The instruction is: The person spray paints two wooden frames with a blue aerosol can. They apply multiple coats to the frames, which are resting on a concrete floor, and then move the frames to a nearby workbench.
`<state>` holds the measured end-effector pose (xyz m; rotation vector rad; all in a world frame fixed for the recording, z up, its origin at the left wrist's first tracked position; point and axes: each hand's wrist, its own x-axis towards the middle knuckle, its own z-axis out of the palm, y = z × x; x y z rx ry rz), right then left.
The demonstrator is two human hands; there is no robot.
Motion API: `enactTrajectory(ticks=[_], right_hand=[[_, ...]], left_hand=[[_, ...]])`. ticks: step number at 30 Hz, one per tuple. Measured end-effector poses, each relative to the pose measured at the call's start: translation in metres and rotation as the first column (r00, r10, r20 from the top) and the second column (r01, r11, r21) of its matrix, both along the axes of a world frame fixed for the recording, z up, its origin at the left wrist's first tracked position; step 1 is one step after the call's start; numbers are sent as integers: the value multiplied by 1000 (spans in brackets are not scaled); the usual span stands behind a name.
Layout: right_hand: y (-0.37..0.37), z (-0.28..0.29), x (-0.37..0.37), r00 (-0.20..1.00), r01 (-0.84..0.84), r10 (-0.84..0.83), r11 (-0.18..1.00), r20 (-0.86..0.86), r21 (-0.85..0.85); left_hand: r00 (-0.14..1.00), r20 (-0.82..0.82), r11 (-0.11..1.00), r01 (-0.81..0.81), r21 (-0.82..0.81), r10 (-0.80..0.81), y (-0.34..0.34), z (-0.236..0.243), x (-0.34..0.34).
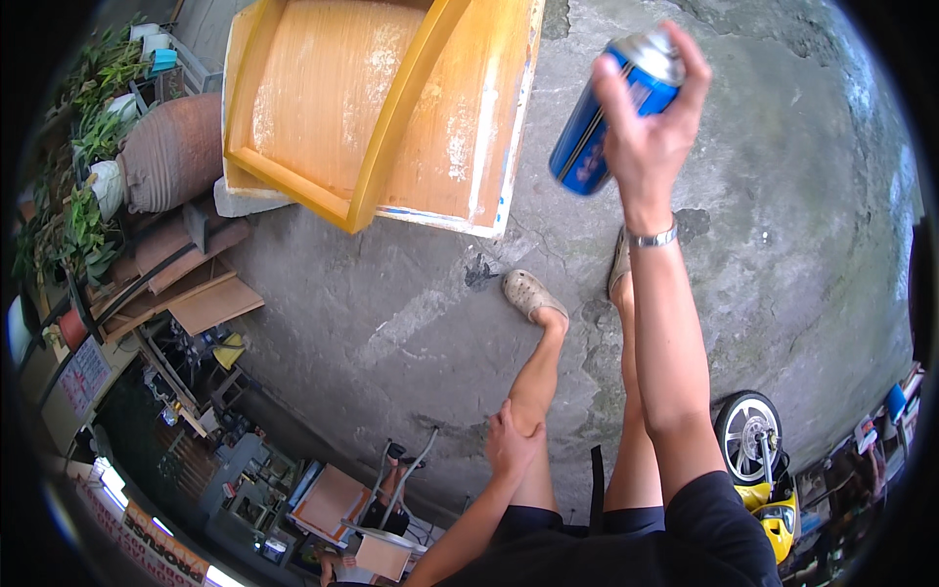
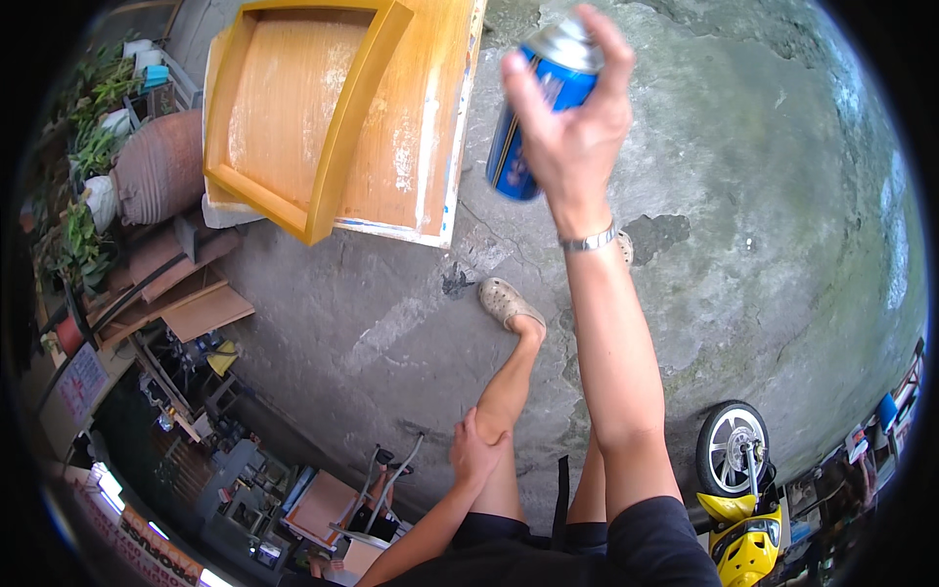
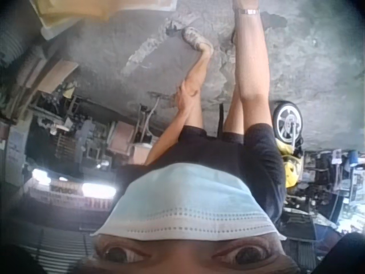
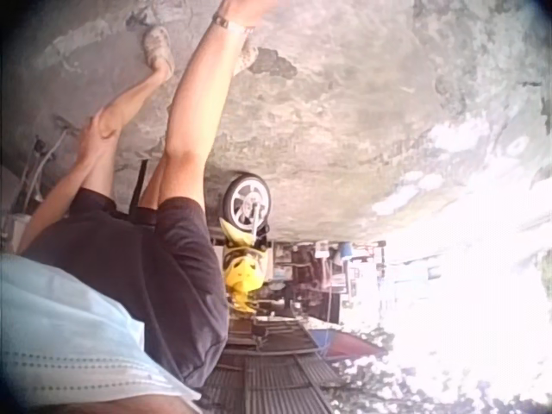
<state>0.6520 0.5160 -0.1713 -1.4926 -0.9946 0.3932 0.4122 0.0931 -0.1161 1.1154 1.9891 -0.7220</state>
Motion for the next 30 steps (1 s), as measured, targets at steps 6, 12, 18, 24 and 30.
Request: enactTrajectory(ticks=[6, 12, 18, 24, 30], right_hand=[[-8, 4, -18, 991, -30, 15, 994, -131, -109], [-106, 27, -69, 931, -365, 353, 910, -96, -195], [-60, 2, -54, 977, -208, 196, 962, -85, -175], [22, -4, -1, 974, 127, -104, 986, -200, 107], [-35, -7, -36, 999, -25, 23, 999, -48, -46]], left_hand=[[1000, -2, 999, 4, 50, -4, -7, -2, 0], [1000, -9, 1000, 1, 8, -1, 0, -3, 2], [998, 37, 994, -61, 94, 58, -15, 1, -5], [990, 91, 988, -113, 107, 104, -35, 42, -23], [997, -41, 996, -67, -58, 65, -33, 6, -41]])
